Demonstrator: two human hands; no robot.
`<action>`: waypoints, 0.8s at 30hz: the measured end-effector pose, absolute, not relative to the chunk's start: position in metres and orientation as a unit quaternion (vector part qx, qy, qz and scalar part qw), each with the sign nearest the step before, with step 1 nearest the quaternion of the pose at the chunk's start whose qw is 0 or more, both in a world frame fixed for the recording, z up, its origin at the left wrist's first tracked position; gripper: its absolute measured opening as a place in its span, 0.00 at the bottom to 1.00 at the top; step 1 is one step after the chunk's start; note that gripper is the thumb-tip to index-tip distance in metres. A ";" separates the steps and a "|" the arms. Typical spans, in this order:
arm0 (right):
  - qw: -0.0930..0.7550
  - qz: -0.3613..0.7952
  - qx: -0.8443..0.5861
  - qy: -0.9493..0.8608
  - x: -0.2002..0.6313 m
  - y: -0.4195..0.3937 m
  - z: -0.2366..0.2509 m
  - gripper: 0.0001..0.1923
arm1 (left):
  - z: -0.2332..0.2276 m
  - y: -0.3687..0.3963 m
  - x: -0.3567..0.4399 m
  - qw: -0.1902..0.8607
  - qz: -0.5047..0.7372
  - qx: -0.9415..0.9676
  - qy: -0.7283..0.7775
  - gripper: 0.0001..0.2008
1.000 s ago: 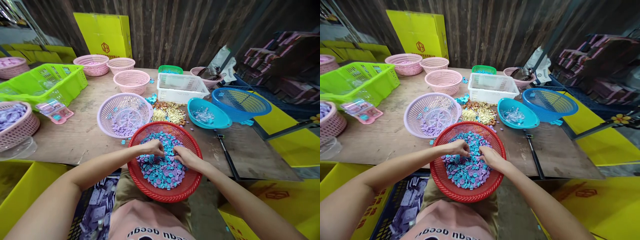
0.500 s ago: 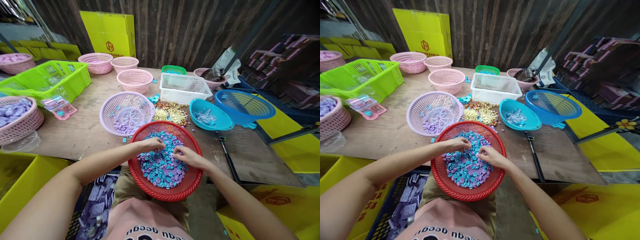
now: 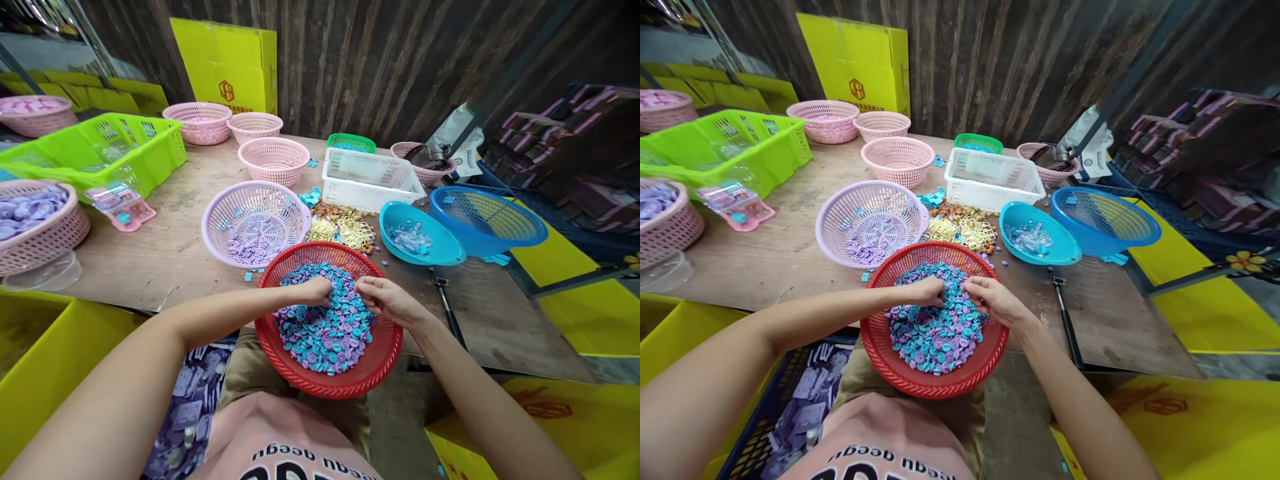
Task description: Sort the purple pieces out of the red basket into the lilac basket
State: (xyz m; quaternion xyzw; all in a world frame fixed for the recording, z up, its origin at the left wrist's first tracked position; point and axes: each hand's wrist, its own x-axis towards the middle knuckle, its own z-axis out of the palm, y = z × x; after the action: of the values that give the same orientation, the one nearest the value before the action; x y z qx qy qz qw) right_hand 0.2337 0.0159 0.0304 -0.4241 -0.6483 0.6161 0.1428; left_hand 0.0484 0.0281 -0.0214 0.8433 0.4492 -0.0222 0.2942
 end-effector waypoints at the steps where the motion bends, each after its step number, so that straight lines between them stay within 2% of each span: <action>1: 0.104 0.541 -0.444 -0.707 0.233 0.016 0.027 0.11 | -0.021 0.030 0.045 0.329 -0.011 0.825 0.459 0.06; 5: -0.039 0.255 -0.458 -0.851 0.230 0.011 0.012 0.08 | -0.014 0.032 0.036 0.576 0.050 0.671 0.464 0.11; 8: -0.125 0.167 -0.450 -0.868 0.227 0.007 0.006 0.06 | -0.005 0.027 0.033 0.759 0.093 0.483 0.427 0.11; 10: -0.160 0.142 -0.454 -0.865 0.226 0.006 0.005 0.06 | 0.000 0.021 0.033 0.814 0.110 0.393 0.413 0.08; 17: -0.184 0.107 -0.407 -0.888 0.226 0.010 0.013 0.11 | 0.010 0.006 0.041 0.853 0.112 0.336 0.383 0.10; 21: -0.212 0.085 -0.395 -0.890 0.224 0.013 0.015 0.12 | 0.009 -0.001 0.051 0.808 0.080 0.396 0.429 0.08; 24: -0.214 0.084 -0.397 -0.888 0.223 0.015 0.013 0.11 | 0.004 -0.007 0.058 0.731 0.049 0.504 0.457 0.05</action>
State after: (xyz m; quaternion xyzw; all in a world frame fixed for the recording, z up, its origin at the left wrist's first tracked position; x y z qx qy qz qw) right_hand 0.2230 0.0147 0.0132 -0.3972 -0.8884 0.0836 -0.2143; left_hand 0.0578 -0.0067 0.0037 0.5035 0.4571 0.0494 0.7315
